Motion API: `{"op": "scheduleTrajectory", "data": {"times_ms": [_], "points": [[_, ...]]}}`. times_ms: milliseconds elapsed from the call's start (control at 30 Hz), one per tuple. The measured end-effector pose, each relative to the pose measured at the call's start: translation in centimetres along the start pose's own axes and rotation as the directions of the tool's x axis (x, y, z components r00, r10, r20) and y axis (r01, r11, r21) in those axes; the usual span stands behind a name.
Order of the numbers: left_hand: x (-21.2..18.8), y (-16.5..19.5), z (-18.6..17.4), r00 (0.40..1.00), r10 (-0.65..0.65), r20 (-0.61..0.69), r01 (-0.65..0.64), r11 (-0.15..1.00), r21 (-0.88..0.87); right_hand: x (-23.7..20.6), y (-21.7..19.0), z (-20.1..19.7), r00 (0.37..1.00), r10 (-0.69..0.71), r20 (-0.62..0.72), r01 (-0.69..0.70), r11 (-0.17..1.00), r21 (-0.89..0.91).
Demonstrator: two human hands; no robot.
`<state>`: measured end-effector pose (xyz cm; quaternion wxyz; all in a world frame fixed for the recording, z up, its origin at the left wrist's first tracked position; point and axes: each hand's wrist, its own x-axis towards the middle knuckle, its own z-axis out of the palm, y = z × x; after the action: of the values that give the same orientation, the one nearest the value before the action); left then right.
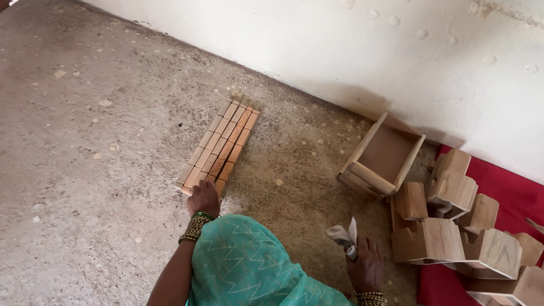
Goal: The person sits on the floor and wipes small wooden toy furniture pieces, including boxes, chairs and a well-shaped toy, one at a time with a white cloth, placing each cleaned piece in a row on the floor.
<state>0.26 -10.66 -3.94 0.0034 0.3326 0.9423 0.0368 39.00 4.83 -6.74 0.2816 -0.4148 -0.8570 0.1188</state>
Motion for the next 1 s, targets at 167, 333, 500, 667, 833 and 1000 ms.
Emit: {"op": "scheduleTrajectory", "data": {"times_ms": [167,333,500,667,833,1000], "points": [[1.2,-1.0,-1.2,0.997,-0.078,0.025,0.081,0.987,-0.139,0.3,-0.3,-0.5,0.998,-0.018,-0.056,0.018,1.0,-0.006],[3.2,-1.3,-3.6,0.895,-0.042,-0.444,-0.177,0.88,-0.44,0.3,-0.8,-1.3,0.999,0.019,-0.05,-0.017,0.999,0.034],[5.9,3.3,-8.3,0.707,0.026,-0.707,-0.422,0.818,-0.391,0.2,-0.4,-2.0,0.994,0.068,-0.085,-0.067,0.998,0.016],[1.0,11.4,-12.5,0.582,0.124,-0.804,-0.791,0.316,-0.524,-0.1,0.6,-2.9,0.939,-0.046,-0.342,0.079,0.993,0.084],[-6.6,17.2,-13.4,0.764,0.375,-0.526,-0.638,0.31,-0.705,0.2,1.6,-3.4,0.93,0.284,-0.234,-0.081,0.78,0.621],[-12.2,21.2,-12.6,0.723,0.489,-0.487,-0.668,0.317,-0.673,2.5,0.1,-5.7,0.928,0.249,-0.278,0.046,0.664,0.746]]}}
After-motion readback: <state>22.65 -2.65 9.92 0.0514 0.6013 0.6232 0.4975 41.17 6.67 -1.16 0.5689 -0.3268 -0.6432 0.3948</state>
